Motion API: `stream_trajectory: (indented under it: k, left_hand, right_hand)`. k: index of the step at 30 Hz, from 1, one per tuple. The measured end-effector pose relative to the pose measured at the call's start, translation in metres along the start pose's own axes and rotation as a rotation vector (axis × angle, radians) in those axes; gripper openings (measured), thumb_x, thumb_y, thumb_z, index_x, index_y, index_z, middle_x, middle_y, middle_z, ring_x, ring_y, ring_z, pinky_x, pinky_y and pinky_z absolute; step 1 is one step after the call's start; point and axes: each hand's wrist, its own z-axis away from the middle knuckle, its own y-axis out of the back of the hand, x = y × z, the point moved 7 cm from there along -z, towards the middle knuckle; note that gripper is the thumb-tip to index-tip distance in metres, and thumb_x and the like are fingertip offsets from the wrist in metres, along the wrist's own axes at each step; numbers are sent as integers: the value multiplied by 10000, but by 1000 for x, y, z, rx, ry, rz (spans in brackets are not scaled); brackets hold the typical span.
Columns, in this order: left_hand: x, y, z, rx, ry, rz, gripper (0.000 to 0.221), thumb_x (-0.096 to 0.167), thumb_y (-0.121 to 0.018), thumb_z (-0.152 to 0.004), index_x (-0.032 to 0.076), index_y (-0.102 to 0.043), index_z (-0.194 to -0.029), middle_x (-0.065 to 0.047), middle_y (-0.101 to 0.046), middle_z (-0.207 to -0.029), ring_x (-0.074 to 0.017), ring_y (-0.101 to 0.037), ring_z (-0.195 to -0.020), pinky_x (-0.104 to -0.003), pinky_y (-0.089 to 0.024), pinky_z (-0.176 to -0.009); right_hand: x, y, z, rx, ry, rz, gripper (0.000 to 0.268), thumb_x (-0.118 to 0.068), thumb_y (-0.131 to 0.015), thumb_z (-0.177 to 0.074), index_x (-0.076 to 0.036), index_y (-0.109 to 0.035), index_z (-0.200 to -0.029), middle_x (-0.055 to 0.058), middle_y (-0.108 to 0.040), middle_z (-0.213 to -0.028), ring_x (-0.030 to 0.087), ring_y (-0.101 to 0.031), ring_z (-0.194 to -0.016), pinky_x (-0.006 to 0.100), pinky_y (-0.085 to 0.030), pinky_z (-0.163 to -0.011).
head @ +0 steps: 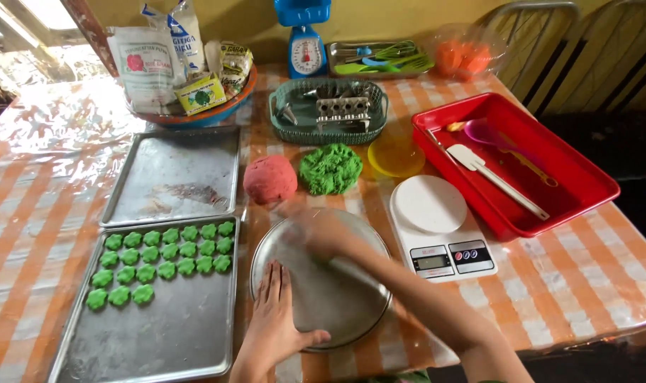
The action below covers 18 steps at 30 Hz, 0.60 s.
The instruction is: Rolling small pieces of green dough into balls and using a manual metal press to shape them on a metal plate.
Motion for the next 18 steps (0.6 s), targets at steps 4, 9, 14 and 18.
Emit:
stream_trajectory:
  k: [4, 9, 14, 18]
  left_hand:
    - [9, 14, -1, -31, -38, 5, 1633, 849, -972, -641, -43, 1, -1602, -261, 49, -1696, -390, 99, -1573, -528, -58, -1226]
    - [20, 34, 5, -97, -16, 71, 1565, 865, -839, -693, -71, 35, -1592, -268, 77, -1691, -366, 98, -1573, -503, -8, -1237]
    - [20, 31, 5, -144, -8, 71, 1537, 858, -836, -744, -73, 49, -1588, -295, 136, -1675, -379, 135, -1566, -485, 15, -1245]
    - [17, 26, 2, -97, -8, 58, 1568, 876, -857, -718, -74, 37, -1588, -293, 106, -1680, -391, 101, -1567, -497, -6, -1239]
  right_hand:
    - [15, -91, 6, 372, 388, 460, 644, -489, -298, -1012, -94, -488, -1484, 109, -383, -1613, 286, -266, -1525, 621, -138, -1199]
    - [108, -108, 27, 373, 184, 541, 738, -325, -361, -976, -154, -98, -1644, 48, -97, -1718, 188, -83, -1568, 651, -38, -1153]
    - [109, -13, -29, 140, -107, 406, 639, -488, -170, -1031, -165, -262, -1574, 113, -78, -1703, 290, -4, -1575, 784, -5, -1124]
    - [23, -18, -29, 19, -8, 21, 647, -472, -269, -1024, -161, -253, -1591, 114, -76, -1712, 306, -127, -1565, 577, -192, -1217]
